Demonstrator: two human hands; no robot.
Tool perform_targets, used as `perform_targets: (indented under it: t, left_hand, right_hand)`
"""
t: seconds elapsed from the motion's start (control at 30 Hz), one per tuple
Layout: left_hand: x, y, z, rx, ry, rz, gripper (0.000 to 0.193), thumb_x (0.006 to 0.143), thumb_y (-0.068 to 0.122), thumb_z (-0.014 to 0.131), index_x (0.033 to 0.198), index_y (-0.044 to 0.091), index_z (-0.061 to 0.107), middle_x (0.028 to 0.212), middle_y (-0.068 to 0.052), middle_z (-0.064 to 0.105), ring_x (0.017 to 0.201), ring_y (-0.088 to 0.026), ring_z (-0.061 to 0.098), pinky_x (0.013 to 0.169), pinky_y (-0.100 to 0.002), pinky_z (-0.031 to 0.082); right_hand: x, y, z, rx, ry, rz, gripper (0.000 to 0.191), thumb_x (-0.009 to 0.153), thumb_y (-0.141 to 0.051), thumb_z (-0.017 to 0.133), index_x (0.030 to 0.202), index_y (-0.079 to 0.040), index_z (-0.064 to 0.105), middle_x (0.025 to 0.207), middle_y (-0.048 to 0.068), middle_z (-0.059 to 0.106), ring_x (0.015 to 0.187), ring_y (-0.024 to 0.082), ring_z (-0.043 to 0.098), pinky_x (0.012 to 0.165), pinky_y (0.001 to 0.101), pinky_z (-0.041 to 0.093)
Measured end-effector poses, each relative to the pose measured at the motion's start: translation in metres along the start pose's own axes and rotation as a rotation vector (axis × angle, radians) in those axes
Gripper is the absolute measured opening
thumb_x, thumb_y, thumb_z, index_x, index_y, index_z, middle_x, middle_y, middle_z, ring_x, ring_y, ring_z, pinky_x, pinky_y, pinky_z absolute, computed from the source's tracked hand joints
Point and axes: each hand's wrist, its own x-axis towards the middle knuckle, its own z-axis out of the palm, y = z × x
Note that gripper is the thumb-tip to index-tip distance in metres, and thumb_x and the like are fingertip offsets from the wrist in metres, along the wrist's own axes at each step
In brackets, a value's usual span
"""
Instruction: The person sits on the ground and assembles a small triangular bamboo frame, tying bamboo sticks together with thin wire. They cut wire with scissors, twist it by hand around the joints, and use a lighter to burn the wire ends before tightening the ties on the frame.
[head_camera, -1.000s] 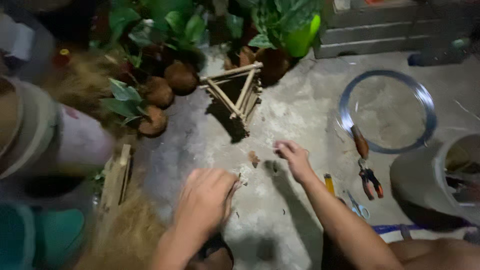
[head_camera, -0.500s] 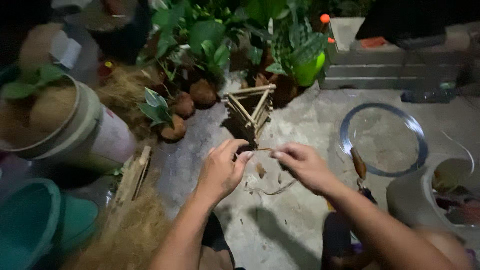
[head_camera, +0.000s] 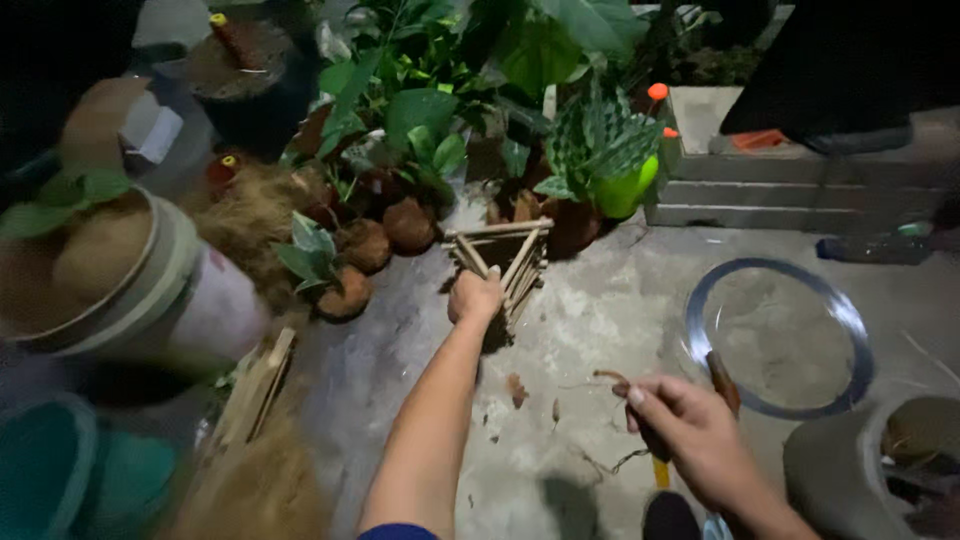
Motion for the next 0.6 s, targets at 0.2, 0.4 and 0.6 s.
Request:
perform_targets:
  t: [0.2, 0.4, 0.6]
  left_hand:
    - [0.038, 0.02, 0.025, 0.043, 0.008, -0.154, 0.062, 0.086, 0.054, 0.072, 0.13, 0.01, 0.064, 0.128, -0.013, 0.067, 0.116, -0.035, 0.066, 0.094, -0.05, 0.054]
    - [0.054, 0.012, 0.039, 0.1, 0.094, -0.061, 0.033, 0.095, 0.033, 0.058, 0.112, 0.01, 0.075, 0.122, -0.016, 0.071, 0.113, -0.038, 0.068, 0.094, -0.051, 0.055]
    - [0.034, 0.019, 0.006, -0.082, 0.203, 0.133, 0.034, 0.1, 0.038, 0.053, 0.106, 0.008, 0.068, 0.108, -0.023, 0.073, 0.1, -0.046, 0.066, 0.09, -0.054, 0.049]
  right_hand:
    - [0.01, 0.007, -0.023, -0.053, 0.06, 0.129, 0.028, 0.096, -0.022, 0.066, 0.107, 0.003, 0.071, 0.072, 0.009, 0.063, 0.063, 0.014, 0.055, 0.056, 0.0317, 0.045]
    - [0.014, 0.011, -0.034, 0.095, 0.075, 0.174, 0.029, 0.095, -0.021, 0.067, 0.112, 0.003, 0.071, 0.077, 0.008, 0.068, 0.07, 0.014, 0.061, 0.061, 0.0317, 0.05]
    - [0.015, -0.002, -0.032, -0.077, 0.207, -0.016, 0.028, 0.095, -0.016, 0.065, 0.115, 0.001, 0.074, 0.078, 0.006, 0.067, 0.065, 0.012, 0.055, 0.056, 0.0292, 0.044]
